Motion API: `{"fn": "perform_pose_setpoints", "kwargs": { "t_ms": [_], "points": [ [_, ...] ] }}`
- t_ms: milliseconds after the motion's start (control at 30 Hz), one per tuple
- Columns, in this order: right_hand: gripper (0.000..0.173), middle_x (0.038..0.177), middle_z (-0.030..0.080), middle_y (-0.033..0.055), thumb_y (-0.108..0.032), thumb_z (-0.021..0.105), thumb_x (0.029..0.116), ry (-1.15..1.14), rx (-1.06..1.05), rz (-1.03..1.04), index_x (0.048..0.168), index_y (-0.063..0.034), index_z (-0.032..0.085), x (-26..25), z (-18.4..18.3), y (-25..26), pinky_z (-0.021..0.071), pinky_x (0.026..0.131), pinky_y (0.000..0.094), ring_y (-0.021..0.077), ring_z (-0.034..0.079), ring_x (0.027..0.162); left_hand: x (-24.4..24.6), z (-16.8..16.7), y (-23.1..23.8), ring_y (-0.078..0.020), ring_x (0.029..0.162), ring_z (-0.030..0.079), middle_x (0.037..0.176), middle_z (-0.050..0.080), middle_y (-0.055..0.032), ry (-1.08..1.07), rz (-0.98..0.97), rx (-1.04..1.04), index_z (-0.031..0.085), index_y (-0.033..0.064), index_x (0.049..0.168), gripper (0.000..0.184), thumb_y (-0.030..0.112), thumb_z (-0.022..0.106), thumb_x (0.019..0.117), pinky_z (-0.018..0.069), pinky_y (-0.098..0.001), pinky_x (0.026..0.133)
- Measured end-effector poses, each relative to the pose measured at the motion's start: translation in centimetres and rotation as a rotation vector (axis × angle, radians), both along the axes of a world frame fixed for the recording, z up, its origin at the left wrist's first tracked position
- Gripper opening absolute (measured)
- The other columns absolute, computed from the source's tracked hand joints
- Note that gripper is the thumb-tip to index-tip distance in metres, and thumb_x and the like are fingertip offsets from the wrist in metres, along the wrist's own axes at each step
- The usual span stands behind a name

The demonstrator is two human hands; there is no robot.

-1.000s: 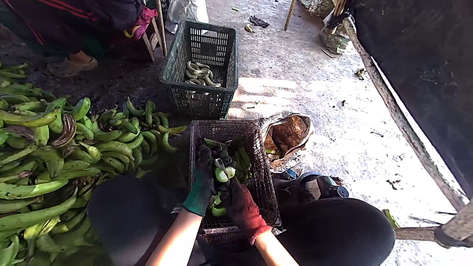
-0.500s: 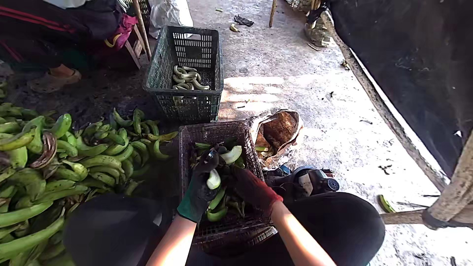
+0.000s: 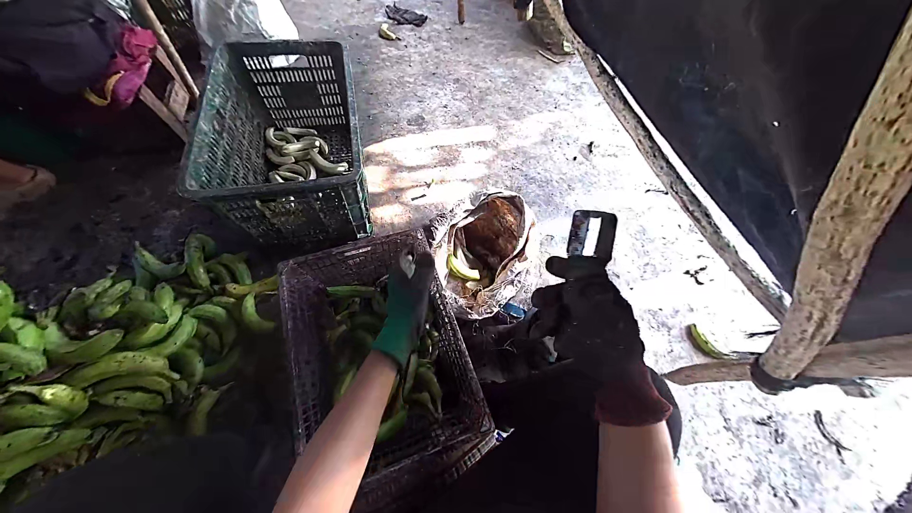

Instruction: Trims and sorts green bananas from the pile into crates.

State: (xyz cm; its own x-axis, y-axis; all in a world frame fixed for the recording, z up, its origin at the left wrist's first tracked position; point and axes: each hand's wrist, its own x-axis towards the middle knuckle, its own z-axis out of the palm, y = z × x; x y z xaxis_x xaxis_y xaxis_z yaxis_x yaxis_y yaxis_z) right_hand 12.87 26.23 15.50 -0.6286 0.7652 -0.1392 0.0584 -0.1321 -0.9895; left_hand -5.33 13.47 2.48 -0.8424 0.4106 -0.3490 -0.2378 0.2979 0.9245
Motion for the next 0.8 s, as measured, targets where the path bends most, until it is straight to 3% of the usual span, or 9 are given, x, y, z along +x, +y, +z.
{"fn": "perform_pose_setpoints", "kwargs": {
  "t_ms": [133, 200, 300, 333, 400, 467, 567, 667, 800],
  "points": [
    [0.035, 0.074, 0.071, 0.0035, -0.03, 0.034, 0.1113, 0.037, -0.039, -0.022, 0.127, -0.0072, 0.056, 0.0, -0.4, -0.4, 0.0576, 0.046, 0.0275, 0.0115, 0.065, 0.051, 7.1, -3.5, -10.1, -0.0385, 0.134, 0.051, 0.149, 0.048, -0.0224, 0.182, -0.693, -0.677, 0.045, 0.0061, 0.151, 0.074, 0.039, 0.072, 0.0902, 0.0445, -0.0569, 0.109],
    [0.038, 0.077, 0.071, 0.0049, -0.031, 0.034, 0.1107, 0.023, -0.02, 0.044, 0.129, -0.0055, 0.055, 0.0, -0.5, -0.8, 0.0566, 0.046, 0.0269, 0.012, 0.064, 0.052, 9.8, -5.8, -13.7, -0.0491, 0.144, 0.033, 0.159, 0.031, -0.0291, 0.092, -1.085, -0.939, 0.032, 0.0097, 0.159, 0.08, 0.034, 0.069, 0.0923, 0.0319, -0.0664, 0.113],
    [0.036, 0.08, 0.072, 0.0059, -0.031, 0.038, 0.1101, 0.011, -0.027, 0.097, 0.129, -0.0065, 0.057, 0.0, -0.6, -1.2, 0.058, 0.048, 0.0274, 0.0134, 0.066, 0.055, 8.7, -7.3, -15.6, -0.0477, 0.147, 0.03, 0.161, 0.029, -0.0272, 0.089, -1.392, -1.061, 0.027, 0.0055, 0.16, 0.079, 0.03, 0.066, 0.095, 0.0309, -0.0672, 0.114],
    [0.035, 0.08, 0.072, 0.0061, -0.03, 0.039, 0.1098, 0.01, -0.033, 0.111, 0.128, -0.0065, 0.057, 0.1, -0.6, -1.3, 0.0583, 0.049, 0.0273, 0.0137, 0.066, 0.056, 8.1, -7.3, -16.0, -0.0478, 0.151, 0.02, 0.165, 0.021, -0.0252, 0.124, -1.445, -1.095, 0.021, 0.0082, 0.162, 0.084, 0.025, 0.068, 0.0937, 0.0222, -0.0687, 0.117],
    [0.033, 0.08, 0.072, 0.0058, -0.027, 0.041, 0.1092, -0.008, -0.027, 0.111, 0.127, -0.0064, 0.059, 0.0, -0.5, -1.4, 0.0574, 0.049, 0.0263, 0.0134, 0.066, 0.055, 7.3, -6.9, -16.4, -0.0466, 0.154, 0.009, 0.168, 0.01, -0.0223, 0.243, -1.481, -1.19, 0.012, 0.0086, 0.164, 0.087, 0.009, 0.064, 0.0944, 0.016, -0.0675, 0.12],
    [0.03, 0.079, 0.072, 0.0051, -0.024, 0.041, 0.1085, -0.028, -0.023, 0.106, 0.126, -0.0058, 0.058, 0.1, -0.7, -1.8, 0.057, 0.049, 0.0258, 0.0127, 0.065, 0.055, 7.0, -8.2, -17.7, -0.0474, 0.153, 0.013, 0.167, 0.017, -0.0243, 0.435, -1.471, -1.184, 0.018, 0.0053, 0.162, 0.075, -0.002, 0.054, 0.0971, 0.0125, -0.0668, 0.121],
    [0.029, 0.077, 0.071, 0.0043, -0.023, 0.041, 0.1085, -0.073, -0.013, 0.113, 0.125, -0.0048, 0.057, -0.5, -0.9, -2.3, 0.0576, 0.05, 0.0261, 0.0121, 0.065, 0.055, 5.7, -9.4, -17.9, -0.0517, 0.148, 0.026, 0.161, 0.031, -0.0271, 0.523, -1.419, -1.109, 0.026, 0.004, 0.16, 0.06, -0.003, 0.043, 0.1021, 0.0195, -0.0671, 0.119],
    [0.036, 0.074, 0.068, 0.0065, -0.032, 0.04, 0.1111, -0.173, -0.086, 0.128, 0.124, -0.0047, 0.059, -1.7, -1.9, -3.7, 0.0576, 0.053, 0.0302, 0.0147, 0.065, 0.058, 5.6, -8.7, -17.4, -0.0471, 0.135, 0.047, 0.146, 0.053, -0.0218, 0.514, -1.305, -0.977, 0.048, 0.011, 0.149, 0.054, 0.008, 0.06, 0.0963, 0.0191, -0.0685, 0.118],
    [0.038, 0.073, 0.063, 0.008, -0.029, 0.034, 0.1127, -0.131, -0.272, 0.062, 0.122, 0.0013, 0.054, -4.8, -6.6, -8.7, 0.0584, 0.057, 0.0373, 0.0183, 0.063, 0.059, 4.0, -5.0, -17.6, -0.0439, 0.125, 0.057, 0.127, 0.065, -0.0249, 0.467, -0.894, -0.749, 0.061, 0.0056, 0.138, 0.049, 0.021, 0.069, 0.0923, 0.0335, -0.0596, 0.114]
  ]
}}
